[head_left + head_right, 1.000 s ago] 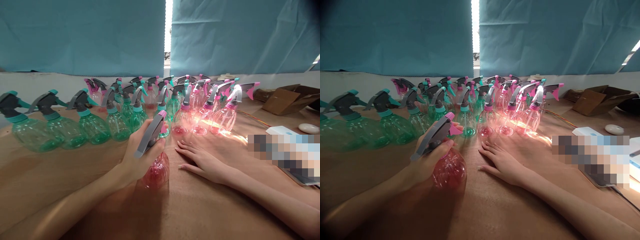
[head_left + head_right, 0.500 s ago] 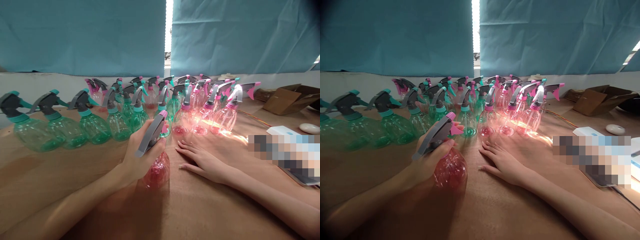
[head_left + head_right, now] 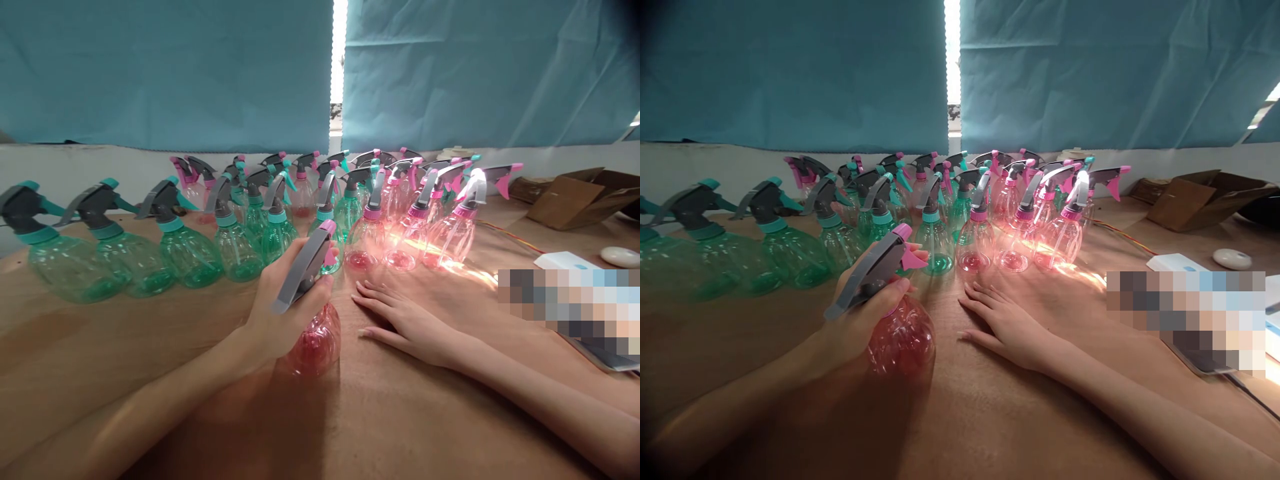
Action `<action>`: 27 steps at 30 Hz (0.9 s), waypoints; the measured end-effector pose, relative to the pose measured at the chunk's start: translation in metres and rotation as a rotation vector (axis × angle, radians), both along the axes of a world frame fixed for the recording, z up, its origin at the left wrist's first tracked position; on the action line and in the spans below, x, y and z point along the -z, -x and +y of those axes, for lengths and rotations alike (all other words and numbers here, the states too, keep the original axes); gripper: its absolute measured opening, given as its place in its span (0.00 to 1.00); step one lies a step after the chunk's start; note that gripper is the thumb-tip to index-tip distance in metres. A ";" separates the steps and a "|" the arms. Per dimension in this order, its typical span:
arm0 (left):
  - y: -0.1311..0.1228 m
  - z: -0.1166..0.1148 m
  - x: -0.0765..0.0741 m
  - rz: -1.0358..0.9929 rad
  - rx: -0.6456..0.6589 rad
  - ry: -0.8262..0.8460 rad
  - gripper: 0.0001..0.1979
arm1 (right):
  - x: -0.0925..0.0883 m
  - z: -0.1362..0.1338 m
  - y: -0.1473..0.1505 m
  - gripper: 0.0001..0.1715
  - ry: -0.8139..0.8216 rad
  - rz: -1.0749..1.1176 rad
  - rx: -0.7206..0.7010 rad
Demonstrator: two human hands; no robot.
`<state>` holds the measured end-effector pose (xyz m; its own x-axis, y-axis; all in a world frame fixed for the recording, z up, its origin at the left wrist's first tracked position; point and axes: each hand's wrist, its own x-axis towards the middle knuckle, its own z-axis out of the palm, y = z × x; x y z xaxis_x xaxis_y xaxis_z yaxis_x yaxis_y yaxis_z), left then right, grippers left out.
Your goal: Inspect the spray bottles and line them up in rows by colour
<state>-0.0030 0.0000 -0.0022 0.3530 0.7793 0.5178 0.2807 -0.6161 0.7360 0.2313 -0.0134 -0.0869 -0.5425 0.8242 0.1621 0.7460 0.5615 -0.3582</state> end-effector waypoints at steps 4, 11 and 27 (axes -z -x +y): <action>0.000 0.000 0.000 -0.001 -0.001 0.003 0.05 | -0.001 0.000 0.000 0.40 0.001 -0.013 -0.002; -0.001 0.001 0.000 -0.004 0.009 0.011 0.04 | -0.001 0.000 0.000 0.40 0.017 -0.003 0.005; 0.002 -0.004 -0.002 0.000 -0.077 0.042 0.04 | -0.003 -0.001 0.000 0.40 0.018 -0.007 0.003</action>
